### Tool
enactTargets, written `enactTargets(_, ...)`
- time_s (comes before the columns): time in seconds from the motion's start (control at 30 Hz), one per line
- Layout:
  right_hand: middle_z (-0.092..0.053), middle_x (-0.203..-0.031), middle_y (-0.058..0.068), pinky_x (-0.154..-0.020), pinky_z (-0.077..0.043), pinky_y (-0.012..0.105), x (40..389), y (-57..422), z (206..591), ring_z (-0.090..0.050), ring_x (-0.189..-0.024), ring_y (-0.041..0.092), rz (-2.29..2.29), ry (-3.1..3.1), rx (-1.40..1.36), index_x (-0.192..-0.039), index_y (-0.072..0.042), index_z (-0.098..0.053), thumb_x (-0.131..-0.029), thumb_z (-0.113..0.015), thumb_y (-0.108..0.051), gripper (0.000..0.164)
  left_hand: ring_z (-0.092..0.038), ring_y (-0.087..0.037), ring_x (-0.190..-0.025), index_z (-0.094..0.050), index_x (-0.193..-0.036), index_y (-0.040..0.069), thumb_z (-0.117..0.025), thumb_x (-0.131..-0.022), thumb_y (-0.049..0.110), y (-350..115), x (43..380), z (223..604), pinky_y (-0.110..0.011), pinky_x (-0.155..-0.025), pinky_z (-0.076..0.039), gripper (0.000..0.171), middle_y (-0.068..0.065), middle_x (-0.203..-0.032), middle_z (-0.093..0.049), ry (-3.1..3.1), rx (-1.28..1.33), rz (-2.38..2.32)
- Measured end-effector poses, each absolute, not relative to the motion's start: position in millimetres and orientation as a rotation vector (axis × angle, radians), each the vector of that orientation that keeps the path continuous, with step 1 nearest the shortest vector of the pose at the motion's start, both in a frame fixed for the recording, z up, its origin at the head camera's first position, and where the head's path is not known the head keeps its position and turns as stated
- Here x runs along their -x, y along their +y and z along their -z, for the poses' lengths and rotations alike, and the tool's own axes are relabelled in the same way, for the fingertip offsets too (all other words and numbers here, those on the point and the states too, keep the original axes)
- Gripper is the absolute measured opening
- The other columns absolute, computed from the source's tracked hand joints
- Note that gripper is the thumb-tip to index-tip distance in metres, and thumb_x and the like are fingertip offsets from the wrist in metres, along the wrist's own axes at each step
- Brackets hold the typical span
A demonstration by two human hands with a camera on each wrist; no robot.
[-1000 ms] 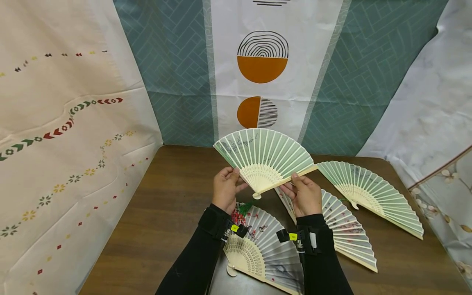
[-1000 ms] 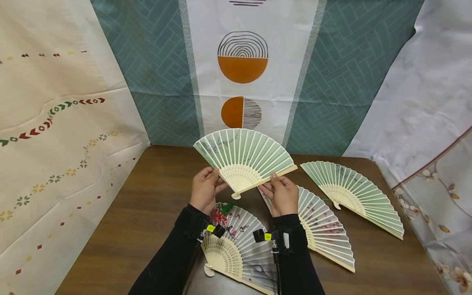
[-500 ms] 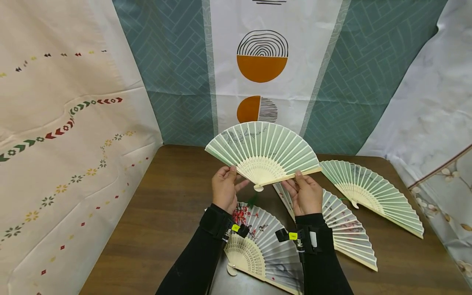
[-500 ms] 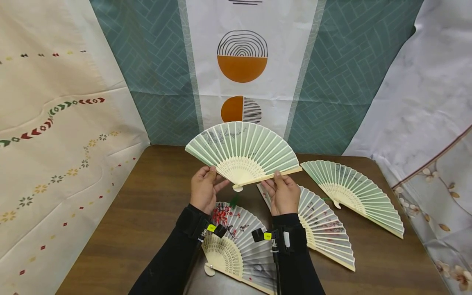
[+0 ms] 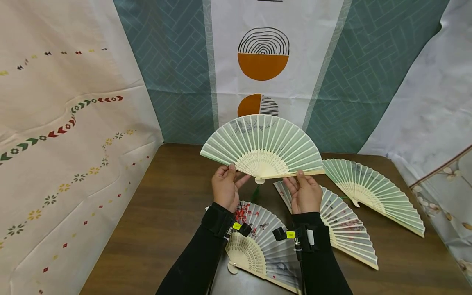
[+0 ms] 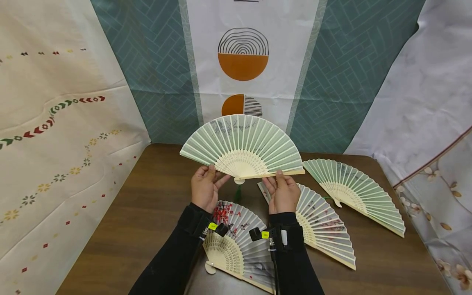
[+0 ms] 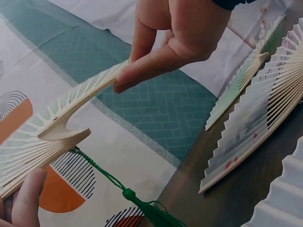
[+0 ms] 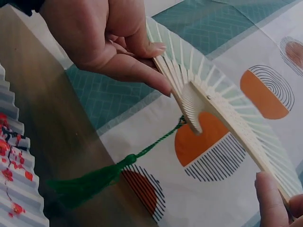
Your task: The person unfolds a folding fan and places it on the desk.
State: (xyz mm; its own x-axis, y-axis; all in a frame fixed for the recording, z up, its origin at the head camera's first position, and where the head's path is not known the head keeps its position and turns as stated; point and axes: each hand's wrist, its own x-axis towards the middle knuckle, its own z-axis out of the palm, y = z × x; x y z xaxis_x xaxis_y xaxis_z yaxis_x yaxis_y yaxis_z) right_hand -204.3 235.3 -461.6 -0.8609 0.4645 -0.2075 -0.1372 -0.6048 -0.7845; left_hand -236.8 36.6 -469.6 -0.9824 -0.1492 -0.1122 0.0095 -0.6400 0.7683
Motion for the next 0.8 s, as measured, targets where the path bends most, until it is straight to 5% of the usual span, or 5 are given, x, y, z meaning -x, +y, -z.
enactTargets(0.6,-0.078,-0.102,0.003,-0.082,-0.072,0.025,205.2,223.6,465.6,-0.084,-0.083,0.012,-2.469,-0.989,0.64,-0.099,-0.005,-0.068,-0.118,-0.061,-0.012,0.021,-0.067,-0.022,-0.105,-0.052,-0.101,0.008,-0.05,-0.122,0.009,44.6,234.4,474.2,-0.044,-0.099,-0.073,0.021,-0.005,-0.107,-0.061,-1.139,-0.288,2.786)
enactTargets(0.8,-0.077,-0.103,0.004,-0.083,-0.072,0.025,206.3,222.6,467.4,-0.084,-0.084,0.013,-2.476,-1.009,0.63,-0.097,-0.005,-0.067,-0.118,-0.061,-0.01,0.023,-0.054,-0.018,-0.098,-0.051,-0.099,0.008,-0.052,-0.121,0.009,43.2,233.4,476.1,-0.048,-0.101,-0.073,0.022,-0.004,-0.102,-0.053,-1.127,-0.312,2.761)
